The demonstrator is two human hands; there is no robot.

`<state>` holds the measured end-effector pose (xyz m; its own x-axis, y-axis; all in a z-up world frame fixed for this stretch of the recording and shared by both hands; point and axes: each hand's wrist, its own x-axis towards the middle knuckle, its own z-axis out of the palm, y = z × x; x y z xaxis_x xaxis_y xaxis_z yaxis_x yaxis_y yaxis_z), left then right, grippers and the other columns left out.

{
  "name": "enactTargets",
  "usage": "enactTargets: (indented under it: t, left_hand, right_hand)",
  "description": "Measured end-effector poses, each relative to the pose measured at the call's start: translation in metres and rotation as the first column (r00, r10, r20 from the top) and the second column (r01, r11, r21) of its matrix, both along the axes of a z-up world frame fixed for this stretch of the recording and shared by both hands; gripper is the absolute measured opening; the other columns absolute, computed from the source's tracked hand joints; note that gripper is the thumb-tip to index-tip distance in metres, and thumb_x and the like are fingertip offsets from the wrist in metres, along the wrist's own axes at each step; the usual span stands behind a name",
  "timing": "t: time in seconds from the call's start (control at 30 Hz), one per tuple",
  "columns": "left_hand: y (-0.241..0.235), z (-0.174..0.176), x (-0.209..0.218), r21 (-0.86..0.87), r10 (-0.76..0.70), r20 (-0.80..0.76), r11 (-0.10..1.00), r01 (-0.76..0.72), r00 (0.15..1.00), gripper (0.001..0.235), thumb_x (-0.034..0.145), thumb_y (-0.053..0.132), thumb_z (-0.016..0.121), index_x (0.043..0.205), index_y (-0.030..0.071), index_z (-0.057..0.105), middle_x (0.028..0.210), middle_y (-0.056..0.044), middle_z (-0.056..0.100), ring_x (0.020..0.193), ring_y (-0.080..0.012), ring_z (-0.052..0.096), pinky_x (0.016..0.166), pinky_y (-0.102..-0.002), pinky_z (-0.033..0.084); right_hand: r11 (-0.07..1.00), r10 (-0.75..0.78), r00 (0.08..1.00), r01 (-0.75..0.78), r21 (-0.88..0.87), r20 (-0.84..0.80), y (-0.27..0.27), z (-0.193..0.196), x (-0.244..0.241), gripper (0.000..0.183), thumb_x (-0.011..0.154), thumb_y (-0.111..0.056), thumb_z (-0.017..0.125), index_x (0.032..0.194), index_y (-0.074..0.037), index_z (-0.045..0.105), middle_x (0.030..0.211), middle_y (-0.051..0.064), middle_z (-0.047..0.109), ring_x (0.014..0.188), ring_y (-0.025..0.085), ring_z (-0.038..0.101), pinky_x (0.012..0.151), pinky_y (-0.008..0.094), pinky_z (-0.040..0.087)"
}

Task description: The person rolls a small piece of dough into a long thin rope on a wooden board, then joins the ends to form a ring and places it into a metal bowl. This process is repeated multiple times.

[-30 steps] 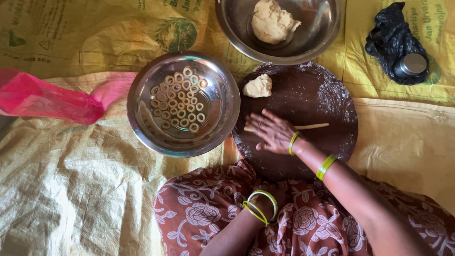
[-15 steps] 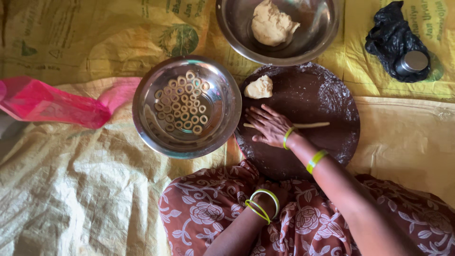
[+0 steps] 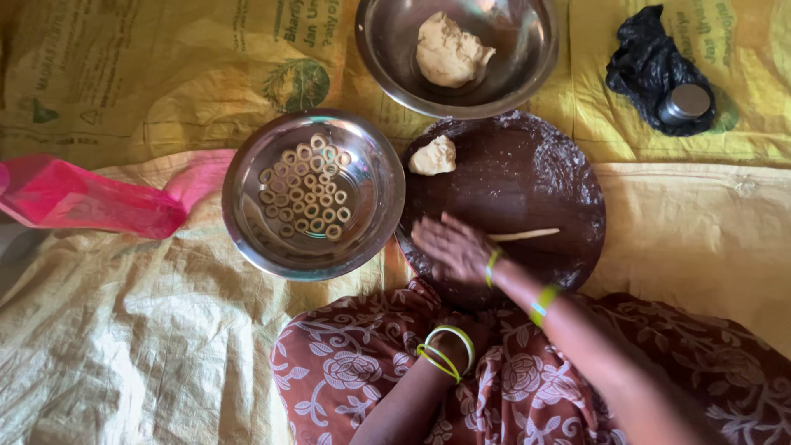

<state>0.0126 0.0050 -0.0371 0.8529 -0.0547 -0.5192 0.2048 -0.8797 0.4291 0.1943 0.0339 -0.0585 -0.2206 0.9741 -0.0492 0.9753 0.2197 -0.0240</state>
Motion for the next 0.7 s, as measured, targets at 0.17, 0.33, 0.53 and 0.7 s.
enactTargets:
  t: [0.17, 0.33, 0.53, 0.7]
  left_hand:
    - [0.010, -0.003, -0.005, 0.055, 0.015, 0.034, 0.998, -0.017, 0.999, 0.029, 0.095, 0.020, 0.056, 0.112, 0.006, 0.076, 0.120, -0.021, 0.071, 0.115, -0.0374, 0.068, 0.100, -0.050, 0.050]
    - [0.007, -0.011, -0.014, 0.058, 0.074, 0.099, 0.995, -0.080, 0.992, 0.029, 0.097, 0.020, 0.056, 0.109, 0.006, 0.078, 0.116, -0.021, 0.073, 0.110, -0.0369, 0.070, 0.097, -0.049, 0.052]
    - [0.016, -0.020, -0.002, 0.079, 0.084, 0.090, 0.993, -0.091, 0.992, 0.030, 0.098, 0.023, 0.055, 0.110, 0.007, 0.077, 0.116, -0.020, 0.073, 0.109, -0.0362, 0.070, 0.096, -0.049, 0.053]
    - [0.011, -0.038, 0.005, 0.078, 0.107, 0.115, 0.990, -0.116, 0.988, 0.030, 0.100, 0.025, 0.054, 0.111, 0.009, 0.077, 0.115, -0.019, 0.073, 0.108, -0.0357, 0.070, 0.095, -0.049, 0.053]
  right_hand:
    - [0.969, -0.224, 0.975, 0.222, 0.113, 0.009, 0.034, 0.032, 0.040, 0.083, 0.099, -0.062, 0.037, 0.160, -0.010, 0.016, 0.168, 0.010, 0.014, 0.154, 0.021, 0.008, 0.123, 0.045, 0.006]
    - [0.704, -0.690, 0.634, 0.700, -0.122, -0.349, -0.017, 0.040, 0.093, 0.059, 0.100, -0.039, 0.060, 0.155, -0.019, 0.051, 0.149, 0.002, 0.058, 0.139, 0.018, 0.053, 0.126, 0.034, 0.045]
    - [0.752, -0.530, 0.803, 0.594, 0.286, -0.272, -0.110, 0.012, 0.128, 0.041, 0.089, -0.023, 0.072, 0.125, -0.005, 0.067, 0.140, 0.015, 0.062, 0.123, 0.032, 0.062, 0.099, 0.043, 0.054]
    - [0.632, -0.671, 0.691, 0.723, 0.280, -0.269, -0.111, 0.004, 0.114, 0.017, 0.087, -0.019, 0.078, 0.100, -0.009, 0.075, 0.117, 0.005, 0.075, 0.101, 0.029, 0.072, 0.087, 0.043, 0.058]
